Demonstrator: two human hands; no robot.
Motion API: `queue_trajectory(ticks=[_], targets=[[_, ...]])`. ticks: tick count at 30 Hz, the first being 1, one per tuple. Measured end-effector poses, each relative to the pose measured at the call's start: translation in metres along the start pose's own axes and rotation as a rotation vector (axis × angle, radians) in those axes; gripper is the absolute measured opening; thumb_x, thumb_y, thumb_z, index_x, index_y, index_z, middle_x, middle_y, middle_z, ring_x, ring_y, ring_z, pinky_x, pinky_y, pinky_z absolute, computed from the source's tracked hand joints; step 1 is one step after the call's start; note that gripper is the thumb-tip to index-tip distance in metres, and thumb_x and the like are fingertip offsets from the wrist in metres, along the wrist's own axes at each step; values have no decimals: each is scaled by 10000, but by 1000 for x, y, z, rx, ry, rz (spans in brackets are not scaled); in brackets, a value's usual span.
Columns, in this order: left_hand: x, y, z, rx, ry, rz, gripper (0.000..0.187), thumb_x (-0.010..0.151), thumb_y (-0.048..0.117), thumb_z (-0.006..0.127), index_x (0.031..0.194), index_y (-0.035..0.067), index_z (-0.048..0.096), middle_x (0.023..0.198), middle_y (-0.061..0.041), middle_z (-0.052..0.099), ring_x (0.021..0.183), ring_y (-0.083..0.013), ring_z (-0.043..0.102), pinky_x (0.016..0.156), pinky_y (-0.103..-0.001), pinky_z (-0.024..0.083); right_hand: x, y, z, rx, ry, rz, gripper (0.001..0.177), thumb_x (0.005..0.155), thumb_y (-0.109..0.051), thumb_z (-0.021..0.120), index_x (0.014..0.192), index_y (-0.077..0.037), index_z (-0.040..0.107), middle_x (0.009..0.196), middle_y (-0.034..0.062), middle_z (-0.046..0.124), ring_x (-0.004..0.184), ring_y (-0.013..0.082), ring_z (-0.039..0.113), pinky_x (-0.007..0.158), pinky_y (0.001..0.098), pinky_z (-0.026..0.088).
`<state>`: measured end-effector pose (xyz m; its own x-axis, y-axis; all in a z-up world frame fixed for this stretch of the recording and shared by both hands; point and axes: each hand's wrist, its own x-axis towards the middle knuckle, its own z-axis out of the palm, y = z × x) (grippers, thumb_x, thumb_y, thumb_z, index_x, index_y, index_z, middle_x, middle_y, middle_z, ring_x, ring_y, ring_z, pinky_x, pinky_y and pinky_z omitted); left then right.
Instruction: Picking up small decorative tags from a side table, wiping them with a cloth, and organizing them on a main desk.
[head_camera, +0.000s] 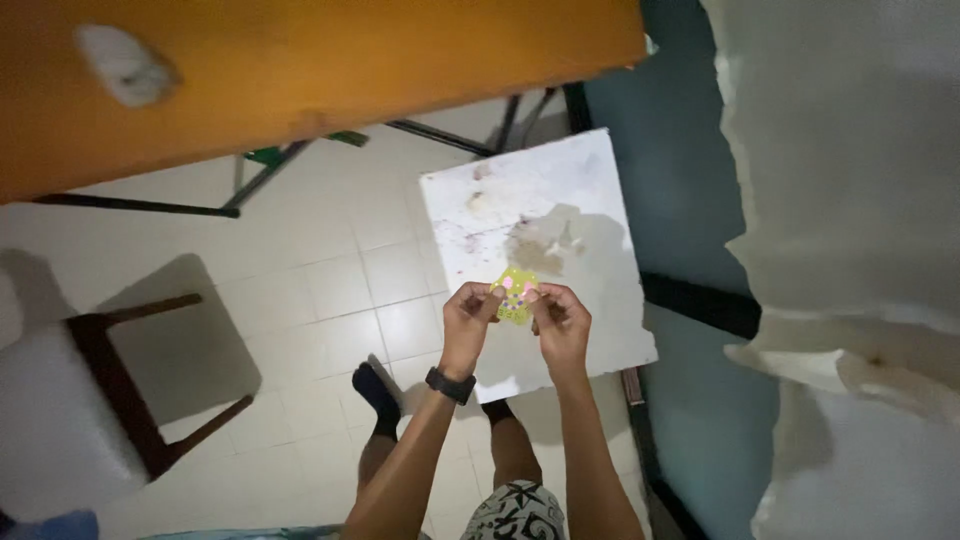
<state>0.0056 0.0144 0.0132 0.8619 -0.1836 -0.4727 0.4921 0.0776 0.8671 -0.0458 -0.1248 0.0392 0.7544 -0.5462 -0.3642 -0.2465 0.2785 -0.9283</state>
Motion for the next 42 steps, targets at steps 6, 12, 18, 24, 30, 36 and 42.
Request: queue_trajectory(ticks=[6, 12, 18, 24, 30, 36, 42], targets=[[-47, 119, -94, -45, -181, 89, 153, 994, 176, 655, 1038, 57, 740, 882, 34, 692, 794, -52, 585, 702, -228, 479, -78, -66, 109, -250, -204, -128, 217, 983, -143, 673, 1164, -35, 722, 763, -28, 622, 632, 42, 512, 533, 220, 425], [-86, 190, -251, -152, -157, 110, 228, 1056, 184, 635, 1083, -13, 747, 927, -27, 714, 802, -83, 605, 705, -260, 500, -159, -68, 252, -278, -243, -42, 263, 992, -138, 670, 1206, -2, 742, 828, 16, 662, 664, 67, 532, 570, 240, 444], [-89, 246, -373, -366, 129, -17, 261, 1019, 230, 591, 1069, 2, 707, 924, -64, 736, 794, -149, 714, 724, -332, 616, -179, -71, 360, -570, -332, -212, 297, 958, -195, 659, 1234, -127, 744, 882, -25, 739, 685, 86, 622, 582, 270, 522], [-56, 263, -422, -376, 148, 119, 268, 1046, 216, 588, 1097, -22, 700, 939, -76, 731, 815, -154, 707, 750, -326, 618, -148, -110, 429, -855, -383, -223, 268, 979, -262, 693, 1220, -155, 739, 808, 111, 742, 645, 182, 671, 621, 356, 542], [12, 273, -421, -269, 154, 240, 325, 1095, 229, 573, 1140, -59, 718, 953, -34, 683, 844, -104, 604, 774, -282, 541, -64, -125, 481, -933, -414, -501, 274, 956, -163, 640, 1193, -46, 716, 1020, 185, 730, 785, 274, 717, 734, 418, 573], [66, 317, -410, -192, 295, 226, 361, 1075, 276, 534, 1167, -29, 705, 977, -23, 696, 865, -93, 633, 787, -275, 575, 38, -129, 560, -1035, -413, -739, 340, 975, -192, 579, 1268, -31, 641, 1338, 234, 609, 1012, 434, 659, 813, 535, 544], [105, 353, -389, -191, 380, 212, 359, 1090, 254, 501, 1205, -31, 687, 989, -34, 689, 862, -93, 608, 762, -265, 537, 135, -46, 590, -1225, -438, -895, 356, 1001, -232, 572, 1330, -99, 605, 1168, 219, 635, 925, 408, 669, 762, 512, 550]])
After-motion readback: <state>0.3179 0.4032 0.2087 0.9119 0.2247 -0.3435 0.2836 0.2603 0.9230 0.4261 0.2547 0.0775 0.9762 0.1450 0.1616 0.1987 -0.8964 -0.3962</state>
